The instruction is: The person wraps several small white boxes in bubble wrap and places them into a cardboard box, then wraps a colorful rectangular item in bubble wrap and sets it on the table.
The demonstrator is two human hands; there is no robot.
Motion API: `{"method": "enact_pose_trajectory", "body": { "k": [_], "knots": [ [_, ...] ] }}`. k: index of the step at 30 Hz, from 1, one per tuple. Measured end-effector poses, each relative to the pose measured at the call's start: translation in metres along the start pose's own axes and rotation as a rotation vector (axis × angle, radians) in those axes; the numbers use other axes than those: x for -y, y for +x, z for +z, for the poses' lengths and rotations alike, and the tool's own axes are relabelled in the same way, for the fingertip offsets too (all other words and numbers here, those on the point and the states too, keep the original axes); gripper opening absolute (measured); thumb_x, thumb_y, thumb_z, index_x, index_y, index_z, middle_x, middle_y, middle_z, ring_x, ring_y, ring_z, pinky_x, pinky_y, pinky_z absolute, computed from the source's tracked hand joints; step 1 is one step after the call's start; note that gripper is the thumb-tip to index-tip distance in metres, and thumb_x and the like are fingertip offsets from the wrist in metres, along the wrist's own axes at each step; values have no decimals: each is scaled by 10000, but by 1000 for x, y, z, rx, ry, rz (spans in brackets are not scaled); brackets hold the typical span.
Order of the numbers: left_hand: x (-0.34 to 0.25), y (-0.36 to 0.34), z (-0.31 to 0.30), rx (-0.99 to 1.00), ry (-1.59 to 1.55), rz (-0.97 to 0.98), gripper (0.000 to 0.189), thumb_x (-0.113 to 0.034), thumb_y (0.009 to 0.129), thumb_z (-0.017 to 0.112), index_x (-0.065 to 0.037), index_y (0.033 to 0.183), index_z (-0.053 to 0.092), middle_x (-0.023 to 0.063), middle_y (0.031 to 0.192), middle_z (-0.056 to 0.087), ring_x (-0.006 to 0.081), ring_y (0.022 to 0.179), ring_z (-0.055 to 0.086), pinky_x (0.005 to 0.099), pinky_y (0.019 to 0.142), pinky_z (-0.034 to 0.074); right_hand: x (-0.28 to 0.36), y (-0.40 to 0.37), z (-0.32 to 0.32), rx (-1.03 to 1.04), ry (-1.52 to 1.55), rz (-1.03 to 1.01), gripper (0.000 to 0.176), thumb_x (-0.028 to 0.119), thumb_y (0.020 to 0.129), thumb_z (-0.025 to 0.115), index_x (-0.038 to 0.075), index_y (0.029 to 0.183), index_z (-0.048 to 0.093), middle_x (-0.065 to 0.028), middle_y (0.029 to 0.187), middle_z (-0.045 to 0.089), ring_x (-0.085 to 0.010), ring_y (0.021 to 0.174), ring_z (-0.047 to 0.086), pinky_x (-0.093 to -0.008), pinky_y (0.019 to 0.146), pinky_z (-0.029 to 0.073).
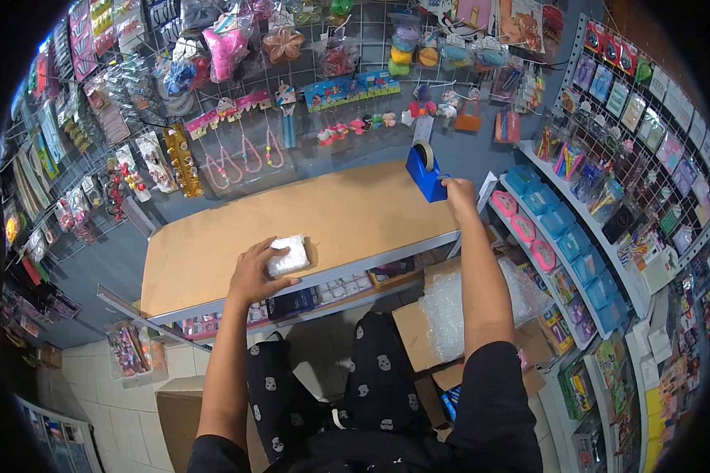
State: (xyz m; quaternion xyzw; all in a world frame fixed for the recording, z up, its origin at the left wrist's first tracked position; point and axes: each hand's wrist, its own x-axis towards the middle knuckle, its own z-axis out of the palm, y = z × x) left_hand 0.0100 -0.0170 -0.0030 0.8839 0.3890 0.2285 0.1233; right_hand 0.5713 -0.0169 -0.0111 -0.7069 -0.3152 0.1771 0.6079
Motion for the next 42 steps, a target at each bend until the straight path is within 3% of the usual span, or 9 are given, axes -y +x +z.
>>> {"method": "enact_pose_trajectory", "body": {
  "k": [4,7,10,19,22,28,31,37,42],
  "knots": [
    [1,0,0,1,3,2,788,-596,703,893,-249,1383,696,148,1577,521,363,1443,484,496,1183,359,5,-4,-2,55,102,51,135,157,889,710,98,783,651,58,662,487,-67,506,418,-254,449,302],
    [2,0,0,-4,0,8,788,-597,703,893,-248,1382,696,147,1574,523,359,1441,487,495,1178,360,6,-2,-5,83,111,98,257,229,855,734,-4,947,793,-19,779,654,-142,691,558,-318,672,437],
    [3,0,2,-10,-13,14,779,-592,706,893,-247,1376,697,145,1571,527,353,1440,489,493,1171,362,13,-10,-5,82,54,82,125,239,929,710,122,885,717,75,752,515,-54,604,440,-236,476,304],
    [2,0,1,-17,-7,16,762,-585,710,891,-245,1365,701,141,1561,537,349,1437,493,496,1162,364,16,-9,-7,137,76,106,218,354,967,719,163,1068,744,64,908,582,-83,741,457,-260,622,399],
    [2,0,1,-14,-11,13,767,-587,708,891,-242,1366,701,143,1560,537,351,1437,492,497,1165,361,24,-12,-8,167,31,169,276,399,976,703,166,1122,740,-6,1107,647,-180,959,559,-364,798,491],
    [2,0,1,-3,-6,12,779,-591,709,888,-243,1379,699,144,1565,531,353,1439,489,499,1173,352,50,-25,-9,149,86,211,383,426,965,692,118,1190,727,-149,1529,515,-403,1370,472,-560,1090,424],
    [1,1,1,-3,-6,8,786,-582,701,897,-225,1374,705,152,1569,528,359,1439,488,499,1177,352,37,-24,-7,139,1,104,330,344,951,699,71,1132,737,-134,1224,670,-275,1105,626,-421,903,523],
    [2,0,1,3,-18,-2,786,-597,702,891,-245,1378,698,147,1574,525,350,1445,484,501,1177,350,5,-10,-1,72,-12,-47,176,212,906,716,40,917,751,68,626,485,-60,533,436,-262,501,317],
    [4,1,3,-5,-16,8,782,-598,700,892,-250,1372,699,145,1572,529,356,1443,485,499,1176,352,-6,-6,-2,46,-49,-52,238,229,887,722,-2,898,776,-15,768,660,-126,712,592,-310,681,453]
  ]
}}
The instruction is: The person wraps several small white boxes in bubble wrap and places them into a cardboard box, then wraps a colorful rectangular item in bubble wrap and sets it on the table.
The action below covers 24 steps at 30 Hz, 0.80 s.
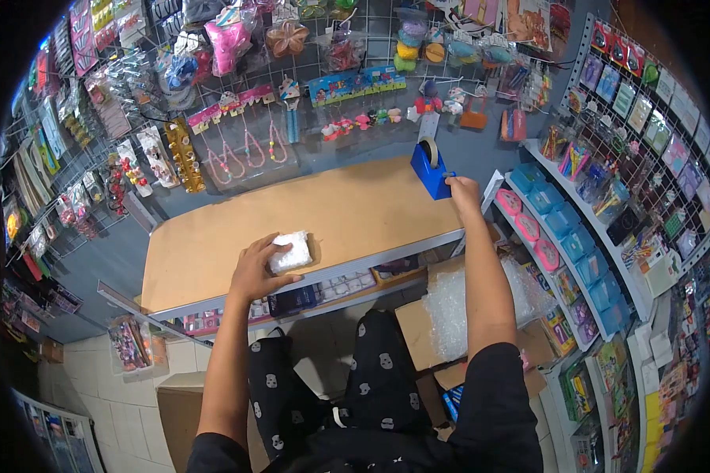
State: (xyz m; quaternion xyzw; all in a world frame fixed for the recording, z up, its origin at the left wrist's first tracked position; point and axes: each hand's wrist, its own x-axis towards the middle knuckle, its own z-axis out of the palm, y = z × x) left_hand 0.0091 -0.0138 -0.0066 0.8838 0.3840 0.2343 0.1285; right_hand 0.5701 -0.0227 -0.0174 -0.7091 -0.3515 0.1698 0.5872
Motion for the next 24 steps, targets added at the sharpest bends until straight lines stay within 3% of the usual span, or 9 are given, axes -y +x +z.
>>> {"method": "enact_pose_trajectory", "body": {
  "k": [1,10,16,24],
  "knots": [
    [0,0,0,0,1,-1,782,-597,699,893,-250,1372,699,145,1573,528,355,1444,485,498,1176,353,1,-1,0,-4,-15,3,278,239,881,721,-28,908,791,-51,820,734,-150,778,651,-332,745,494],
    [0,0,0,-1,10,-8,780,-595,700,892,-257,1375,697,140,1576,524,348,1447,483,498,1178,354,-3,-5,1,-81,-208,-254,257,237,907,722,-10,915,792,-101,780,757,-179,734,700,-357,708,530],
    [-1,0,-1,-3,19,-1,777,-586,703,893,-259,1378,692,139,1573,526,348,1441,489,494,1172,357,2,-7,2,-146,-391,-330,231,231,902,706,22,937,798,-158,849,779,-275,801,762,-392,771,573],
    [1,-1,1,-9,18,4,774,-577,701,899,-261,1377,693,136,1566,533,347,1432,497,493,1163,363,10,-11,1,-164,-501,-354,179,177,884,682,27,882,781,-177,844,771,-333,819,765,-426,778,587]
  ]
}}
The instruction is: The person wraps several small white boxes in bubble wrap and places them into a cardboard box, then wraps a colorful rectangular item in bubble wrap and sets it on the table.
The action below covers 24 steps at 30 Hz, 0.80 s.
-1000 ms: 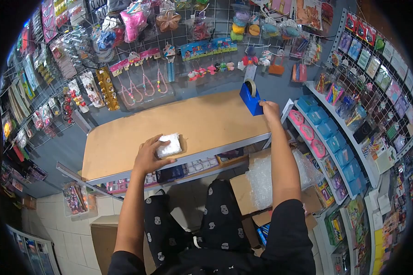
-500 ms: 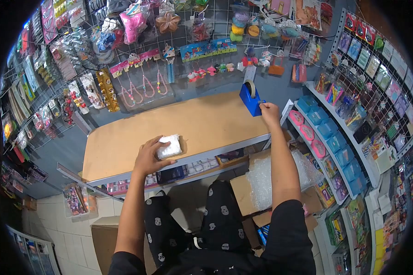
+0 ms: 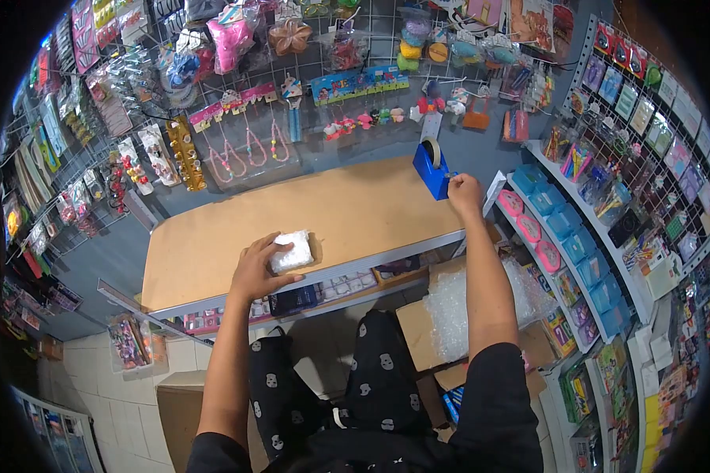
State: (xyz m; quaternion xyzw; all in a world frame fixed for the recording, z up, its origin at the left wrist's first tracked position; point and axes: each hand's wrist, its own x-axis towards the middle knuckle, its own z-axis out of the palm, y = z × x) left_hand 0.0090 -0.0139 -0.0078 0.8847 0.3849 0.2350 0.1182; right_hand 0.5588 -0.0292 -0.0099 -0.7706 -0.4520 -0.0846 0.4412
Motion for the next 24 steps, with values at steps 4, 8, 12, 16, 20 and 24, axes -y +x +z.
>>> {"method": "enact_pose_trajectory", "body": {
  "k": [4,8,12,16,20,24],
  "knots": [
    [0,0,0,-4,-1,2,773,-592,702,892,-258,1371,697,137,1565,533,350,1428,501,494,1161,367,-2,-4,2,6,-83,18,163,156,869,677,28,856,775,-189,833,763,-359,818,760,-445,779,589],
    [2,0,0,-5,9,4,775,-604,704,887,-253,1370,701,138,1563,534,355,1422,507,494,1162,371,5,-15,1,-52,-45,29,146,137,849,688,21,847,775,-199,839,761,-354,821,760,-434,778,589],
    [1,1,0,-8,8,7,771,-614,703,884,-248,1359,711,138,1553,545,349,1422,511,494,1163,371,19,-41,-1,-120,56,48,161,145,859,710,8,898,786,-174,854,773,-291,825,761,-396,781,585],
    [1,1,0,-15,4,22,745,-629,725,862,-250,1350,720,139,1541,558,337,1423,514,493,1162,372,29,-85,21,-41,576,43,229,168,943,729,-8,1083,771,-89,898,767,-176,812,723,-335,765,571],
    [2,0,0,-28,-32,1,580,-599,851,767,-263,1323,745,140,1519,579,330,1412,527,488,1161,374,60,-130,35,286,1056,253,237,118,1020,693,-30,1205,711,-61,948,722,-133,833,678,-299,770,573],
    [6,1,0,-28,-109,7,403,-456,978,669,-257,1316,757,165,1483,603,356,1391,537,488,1164,379,113,-166,38,449,1287,275,212,55,1022,684,-44,1210,698,-70,970,705,-136,849,675,-302,801,594]
  ]
}}
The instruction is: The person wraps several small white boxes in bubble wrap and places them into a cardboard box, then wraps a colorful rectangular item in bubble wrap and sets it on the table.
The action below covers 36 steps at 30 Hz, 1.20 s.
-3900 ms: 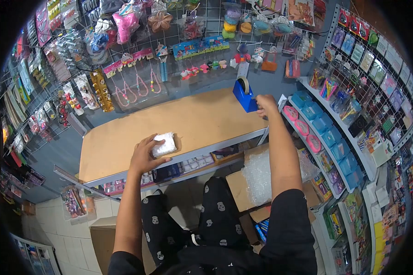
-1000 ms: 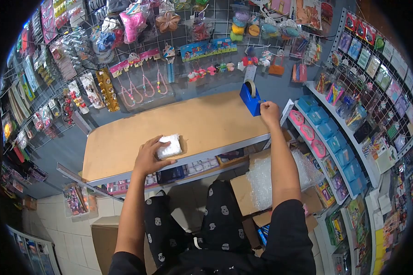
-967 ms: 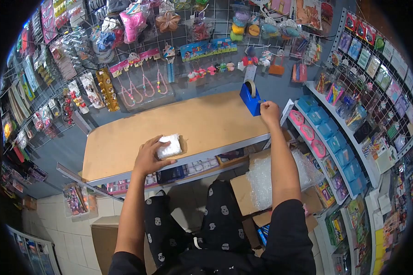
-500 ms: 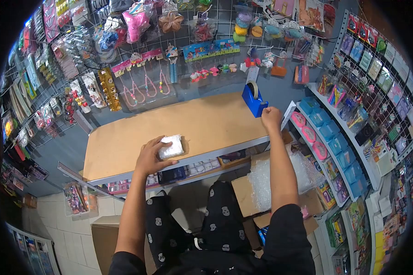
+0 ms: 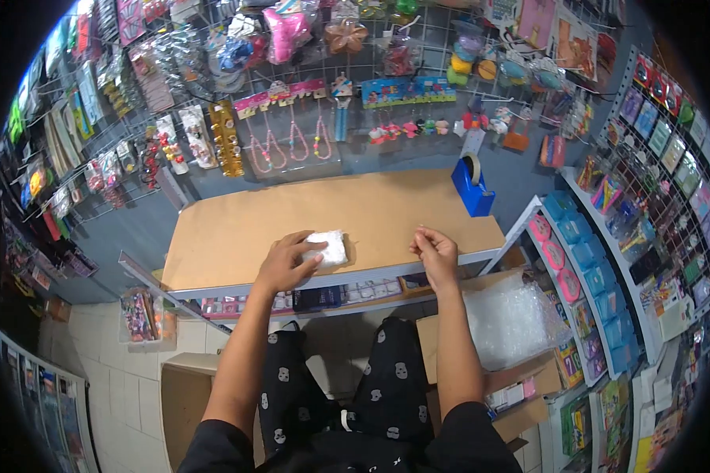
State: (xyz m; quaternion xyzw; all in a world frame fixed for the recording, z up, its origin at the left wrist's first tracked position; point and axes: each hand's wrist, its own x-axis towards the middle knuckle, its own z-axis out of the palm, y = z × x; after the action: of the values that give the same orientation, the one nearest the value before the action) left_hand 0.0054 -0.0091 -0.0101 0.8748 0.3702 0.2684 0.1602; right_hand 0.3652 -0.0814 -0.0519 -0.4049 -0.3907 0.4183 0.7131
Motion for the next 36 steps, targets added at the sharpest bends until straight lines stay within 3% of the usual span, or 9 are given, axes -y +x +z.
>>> {"method": "enact_pose_trajectory", "body": {
  "k": [6,7,10,11,17,23,26,29,36],
  "knots": [
    [4,-1,2,-32,24,23,385,-441,1013,605,-251,1308,764,180,1448,623,371,1345,569,480,1137,414,-5,-12,56,288,-15,127,252,16,984,703,-18,1234,694,-62,1030,693,-143,885,672,-300,786,571],
    [6,0,3,-36,15,25,382,-438,1016,600,-245,1301,768,184,1442,625,376,1331,579,478,1128,426,-7,-11,61,325,-58,137,312,-12,944,716,-15,1255,697,-59,1107,682,-137,935,668,-299,800,573],
    [9,2,4,-63,7,51,363,-410,1035,579,-231,1282,777,196,1405,641,391,1275,612,479,1094,468,-11,-7,80,440,-415,-187,388,-15,883,748,-5,1269,710,-89,1293,627,-133,998,645,-254,785,570],
    [9,2,5,-65,3,48,357,-401,1036,580,-231,1280,778,195,1399,645,392,1269,615,481,1091,470,-9,-8,83,446,-389,-26,448,10,845,779,49,1288,726,-91,1402,559,-196,1177,616,-310,939,563],
    [7,2,6,-81,-20,45,324,-356,1029,609,-214,1265,781,186,1386,656,384,1245,633,484,1072,481,0,0,107,642,-665,-178,519,169,825,827,181,1336,736,-173,1605,432,-350,1514,409,-460,1225,355],
    [7,0,6,-92,9,41,327,-333,1018,625,-159,1249,778,184,1401,653,384,1271,620,491,1078,467,-11,22,117,821,-715,-191,559,229,826,842,193,1370,723,-211,1672,339,-391,1548,340,-474,1255,303],
    [10,0,7,-87,-2,39,327,-318,1009,634,-144,1245,777,184,1400,655,385,1285,611,494,1085,457,-12,28,118,839,-767,-210,513,203,855,827,203,1359,733,-221,1668,332,-374,1523,389,-467,1219,367],
    [5,1,3,-87,-28,43,318,-303,999,645,-126,1226,781,181,1392,660,382,1275,617,491,1077,461,-3,22,125,777,-486,25,456,143,893,793,207,1342,746,-233,1666,320,-352,1486,448,-449,1159,443],
    [10,3,6,-130,-57,62,275,-276,999,658,-122,1183,792,172,1361,677,383,1185,666,475,1026,503,-24,21,133,721,-700,-273,393,84,943,729,149,1330,747,-174,1599,445,-319,1432,509,-419,1129,470]
  ]
}}
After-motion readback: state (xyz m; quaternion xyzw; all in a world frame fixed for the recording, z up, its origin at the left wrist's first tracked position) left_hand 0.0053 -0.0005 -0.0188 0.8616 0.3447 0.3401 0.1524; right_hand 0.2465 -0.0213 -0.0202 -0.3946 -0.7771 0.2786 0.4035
